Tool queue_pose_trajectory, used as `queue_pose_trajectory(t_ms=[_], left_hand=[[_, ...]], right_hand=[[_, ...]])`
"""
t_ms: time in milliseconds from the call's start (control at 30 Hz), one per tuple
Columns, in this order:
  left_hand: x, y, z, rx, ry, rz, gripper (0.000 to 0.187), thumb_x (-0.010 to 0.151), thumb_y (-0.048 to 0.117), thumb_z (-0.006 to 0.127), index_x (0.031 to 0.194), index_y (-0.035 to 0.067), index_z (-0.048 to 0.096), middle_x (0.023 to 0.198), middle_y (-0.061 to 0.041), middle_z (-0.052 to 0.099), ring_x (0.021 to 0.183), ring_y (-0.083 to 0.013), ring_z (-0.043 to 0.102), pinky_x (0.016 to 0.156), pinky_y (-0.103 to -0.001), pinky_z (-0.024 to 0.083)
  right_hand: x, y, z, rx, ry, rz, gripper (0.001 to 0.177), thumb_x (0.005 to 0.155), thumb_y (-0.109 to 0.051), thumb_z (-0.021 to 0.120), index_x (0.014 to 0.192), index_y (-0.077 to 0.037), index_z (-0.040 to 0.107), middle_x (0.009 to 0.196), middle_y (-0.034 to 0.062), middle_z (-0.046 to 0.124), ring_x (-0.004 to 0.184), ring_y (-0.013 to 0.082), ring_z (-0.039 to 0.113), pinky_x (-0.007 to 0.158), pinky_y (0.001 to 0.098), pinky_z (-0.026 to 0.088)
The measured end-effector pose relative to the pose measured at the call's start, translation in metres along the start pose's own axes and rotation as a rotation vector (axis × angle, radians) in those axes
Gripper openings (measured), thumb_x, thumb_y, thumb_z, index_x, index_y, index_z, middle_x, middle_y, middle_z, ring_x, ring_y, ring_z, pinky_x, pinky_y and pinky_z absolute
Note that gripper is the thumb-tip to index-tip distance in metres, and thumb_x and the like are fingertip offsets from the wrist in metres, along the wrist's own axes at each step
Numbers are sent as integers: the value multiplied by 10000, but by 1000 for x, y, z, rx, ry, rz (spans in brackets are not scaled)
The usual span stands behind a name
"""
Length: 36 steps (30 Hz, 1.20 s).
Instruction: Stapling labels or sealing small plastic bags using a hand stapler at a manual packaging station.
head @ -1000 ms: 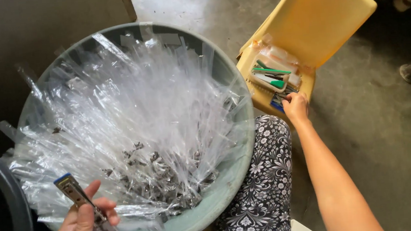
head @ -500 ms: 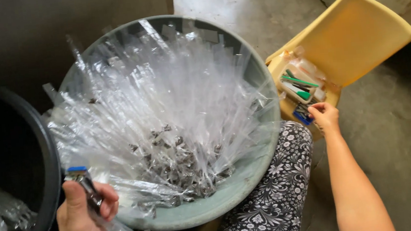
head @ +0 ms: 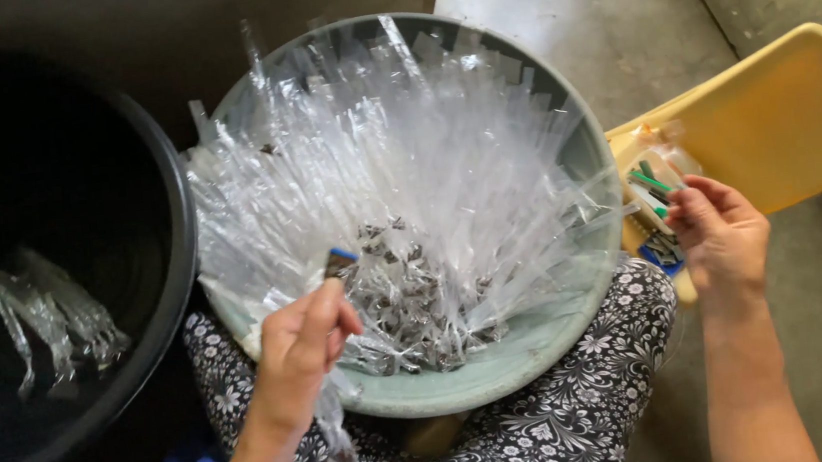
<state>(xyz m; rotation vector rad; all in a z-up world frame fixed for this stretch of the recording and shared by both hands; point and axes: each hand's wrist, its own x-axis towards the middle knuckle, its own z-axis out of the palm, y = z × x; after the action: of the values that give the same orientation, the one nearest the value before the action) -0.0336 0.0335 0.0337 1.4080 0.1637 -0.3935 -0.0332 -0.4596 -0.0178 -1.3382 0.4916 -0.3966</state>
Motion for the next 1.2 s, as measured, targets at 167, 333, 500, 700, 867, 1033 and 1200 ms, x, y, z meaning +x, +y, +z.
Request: queue_pose_trajectory(t_ms=[167, 333, 500, 700, 867, 1033, 1200], left_hand=[[2, -11, 25, 87, -90, -84, 304, 955, 217, 507, 962, 65, 770, 592, 40, 480, 477, -85, 370, 427, -260, 289], [-2, 10, 36, -149, -414, -346, 468, 849, 197, 522, 1238, -39, 629, 707, -15, 558, 585, -82, 455, 519, -206, 340], [-14, 37, 32, -98, -492, -306, 160, 850, 176, 513, 855, 27, 570, 715, -61, 544, 653, -143, 476, 606, -277, 370], [-15, 31, 34, -142, -540, -278, 181, 831, 176, 511, 805, 6, 568, 671, -77, 532, 621, -157, 465, 569, -277, 368], [-12, 26, 34, -177, -562, -299, 175, 824, 169, 517, 782, 7, 568, 675, -74, 529, 620, -151, 463, 565, -272, 363], [-13, 25, 26, -184, -570, -243, 180, 850, 178, 520, 771, 32, 589, 650, -52, 538, 608, -135, 459, 577, -270, 365], [-12, 15, 26, -151, -558, -257, 215, 856, 192, 555, 915, -9, 604, 733, -69, 581, 629, -123, 490, 562, -247, 391]], right_hand=[[-78, -44, 115, -290, -365, -93, 316, 920, 55, 678, 1233, 14, 652, 1042, 100, 733, 887, 131, 692, 840, 197, 556], [-130, -74, 187, -678, -880, -537, 219, 778, 27, 771, 974, -71, 754, 1218, 98, 602, 1106, 198, 631, 887, 294, 524], [-137, -81, 219, -740, -1061, -662, 242, 772, -22, 771, 1000, -104, 768, 1284, 89, 598, 1151, 246, 607, 962, 352, 512], [-140, -88, 238, -820, -1188, -718, 162, 799, -90, 758, 953, -137, 775, 1228, 71, 632, 1124, 245, 578, 899, 346, 514], [-139, -90, 244, -849, -1300, -679, 175, 778, -77, 764, 948, -115, 773, 1226, 64, 652, 1099, 223, 603, 838, 322, 536], [-136, -86, 235, -806, -1287, -544, 218, 736, -97, 813, 946, -150, 784, 1397, 60, 587, 1293, 229, 561, 938, 335, 532], [-133, -65, 238, -818, -1360, -636, 311, 719, -161, 837, 1026, -160, 785, 1529, 116, 481, 1407, 344, 440, 1133, 495, 429]])
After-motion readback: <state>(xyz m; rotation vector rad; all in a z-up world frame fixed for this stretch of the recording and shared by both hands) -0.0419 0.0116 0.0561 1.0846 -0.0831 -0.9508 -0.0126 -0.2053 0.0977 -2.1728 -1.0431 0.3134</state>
